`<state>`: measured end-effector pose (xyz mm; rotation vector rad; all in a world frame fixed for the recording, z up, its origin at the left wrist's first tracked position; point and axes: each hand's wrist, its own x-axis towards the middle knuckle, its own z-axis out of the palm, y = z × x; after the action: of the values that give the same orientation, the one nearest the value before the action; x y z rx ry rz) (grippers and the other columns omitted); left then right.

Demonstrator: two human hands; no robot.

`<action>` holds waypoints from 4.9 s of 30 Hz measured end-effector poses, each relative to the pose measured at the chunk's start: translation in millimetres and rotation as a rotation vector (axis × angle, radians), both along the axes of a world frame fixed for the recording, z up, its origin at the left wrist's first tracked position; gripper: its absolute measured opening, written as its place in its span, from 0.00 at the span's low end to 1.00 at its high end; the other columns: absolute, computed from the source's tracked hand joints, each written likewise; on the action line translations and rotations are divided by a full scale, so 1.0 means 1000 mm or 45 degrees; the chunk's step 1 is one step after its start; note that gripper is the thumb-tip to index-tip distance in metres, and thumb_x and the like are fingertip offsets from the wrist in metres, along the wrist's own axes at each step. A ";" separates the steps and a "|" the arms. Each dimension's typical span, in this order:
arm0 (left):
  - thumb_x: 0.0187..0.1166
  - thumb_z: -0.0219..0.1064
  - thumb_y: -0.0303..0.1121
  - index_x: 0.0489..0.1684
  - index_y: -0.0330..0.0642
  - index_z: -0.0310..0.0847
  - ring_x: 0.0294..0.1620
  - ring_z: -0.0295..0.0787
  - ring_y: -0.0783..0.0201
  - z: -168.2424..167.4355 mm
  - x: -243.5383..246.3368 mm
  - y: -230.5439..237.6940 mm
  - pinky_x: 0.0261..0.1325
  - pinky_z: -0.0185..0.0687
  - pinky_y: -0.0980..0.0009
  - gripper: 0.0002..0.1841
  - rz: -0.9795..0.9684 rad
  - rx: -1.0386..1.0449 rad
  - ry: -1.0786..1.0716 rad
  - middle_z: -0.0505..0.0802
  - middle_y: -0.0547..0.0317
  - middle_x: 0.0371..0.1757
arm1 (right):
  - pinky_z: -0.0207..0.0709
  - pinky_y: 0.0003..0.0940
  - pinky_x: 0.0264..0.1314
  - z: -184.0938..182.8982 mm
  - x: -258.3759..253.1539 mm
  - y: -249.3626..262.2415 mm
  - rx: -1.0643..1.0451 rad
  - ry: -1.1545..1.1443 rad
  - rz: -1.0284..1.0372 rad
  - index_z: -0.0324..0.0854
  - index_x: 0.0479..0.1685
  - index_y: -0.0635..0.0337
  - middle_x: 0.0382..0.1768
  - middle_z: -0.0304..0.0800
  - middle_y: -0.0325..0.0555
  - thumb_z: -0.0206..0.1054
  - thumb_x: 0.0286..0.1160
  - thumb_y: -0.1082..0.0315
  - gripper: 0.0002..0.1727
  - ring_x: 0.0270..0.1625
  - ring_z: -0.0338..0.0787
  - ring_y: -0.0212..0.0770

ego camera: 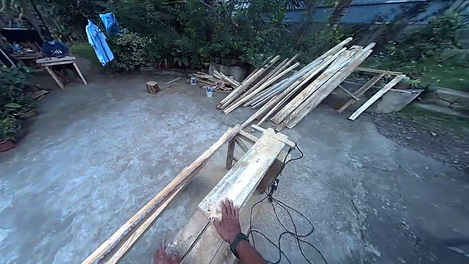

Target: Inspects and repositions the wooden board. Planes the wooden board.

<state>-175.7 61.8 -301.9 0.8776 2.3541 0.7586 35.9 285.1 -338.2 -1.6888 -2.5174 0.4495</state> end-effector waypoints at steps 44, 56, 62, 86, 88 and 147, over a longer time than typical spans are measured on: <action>0.96 0.41 0.45 0.91 0.46 0.60 0.62 0.91 0.58 0.156 0.150 0.098 0.64 0.89 0.57 0.27 -0.407 0.212 -1.371 0.89 0.48 0.69 | 0.90 0.40 0.48 0.257 0.109 -0.120 -0.312 1.807 -0.738 0.75 0.61 0.64 0.43 0.90 0.49 0.56 0.85 0.52 0.23 0.44 0.93 0.42; 0.97 0.39 0.50 0.68 0.43 0.74 0.26 0.87 0.60 0.272 0.193 0.135 0.21 0.82 0.67 0.24 -0.235 0.180 -1.679 0.90 0.50 0.38 | 0.91 0.42 0.49 0.350 0.108 -0.059 -0.129 2.243 -0.631 0.75 0.59 0.62 0.45 0.90 0.51 0.37 0.96 0.51 0.26 0.48 0.94 0.43; 0.97 0.39 0.49 0.68 0.44 0.72 0.27 0.88 0.60 0.281 0.192 0.140 0.22 0.82 0.67 0.23 -0.232 0.167 -1.683 0.90 0.50 0.39 | 0.90 0.36 0.39 0.354 0.110 -0.055 -0.150 2.237 -0.620 0.80 0.57 0.55 0.42 0.92 0.46 0.40 0.96 0.48 0.26 0.43 0.94 0.39; 0.91 0.32 0.35 0.91 0.36 0.52 0.56 0.92 0.50 0.279 0.181 0.130 0.56 0.92 0.51 0.29 -0.481 0.830 -2.136 0.86 0.39 0.65 | 0.91 0.38 0.53 0.342 0.204 -0.043 -0.536 1.878 -0.553 0.72 0.77 0.63 0.55 0.92 0.50 0.44 0.83 0.67 0.26 0.53 0.94 0.40; 0.89 0.37 0.26 0.91 0.35 0.53 0.56 0.92 0.51 0.281 0.187 0.130 0.62 0.90 0.51 0.28 -0.462 0.916 -2.234 0.88 0.39 0.63 | 0.91 0.38 0.54 0.352 0.205 -0.040 -0.565 1.940 -0.534 0.75 0.73 0.65 0.54 0.93 0.51 0.41 0.86 0.66 0.25 0.53 0.94 0.41; 0.84 0.49 0.40 0.49 0.40 0.84 0.56 0.91 0.51 0.280 0.106 0.169 0.59 0.87 0.50 0.18 -0.634 1.384 -1.921 0.91 0.44 0.55 | 0.86 0.36 0.34 0.326 0.097 -0.035 -0.675 2.659 -0.732 0.77 0.60 0.60 0.53 0.89 0.54 0.38 0.93 0.54 0.24 0.36 0.91 0.42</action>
<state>-69.4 231.1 -22.3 0.7094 0.3065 1.6487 133.3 249.9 -12.3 -0.7291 -0.3909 1.5929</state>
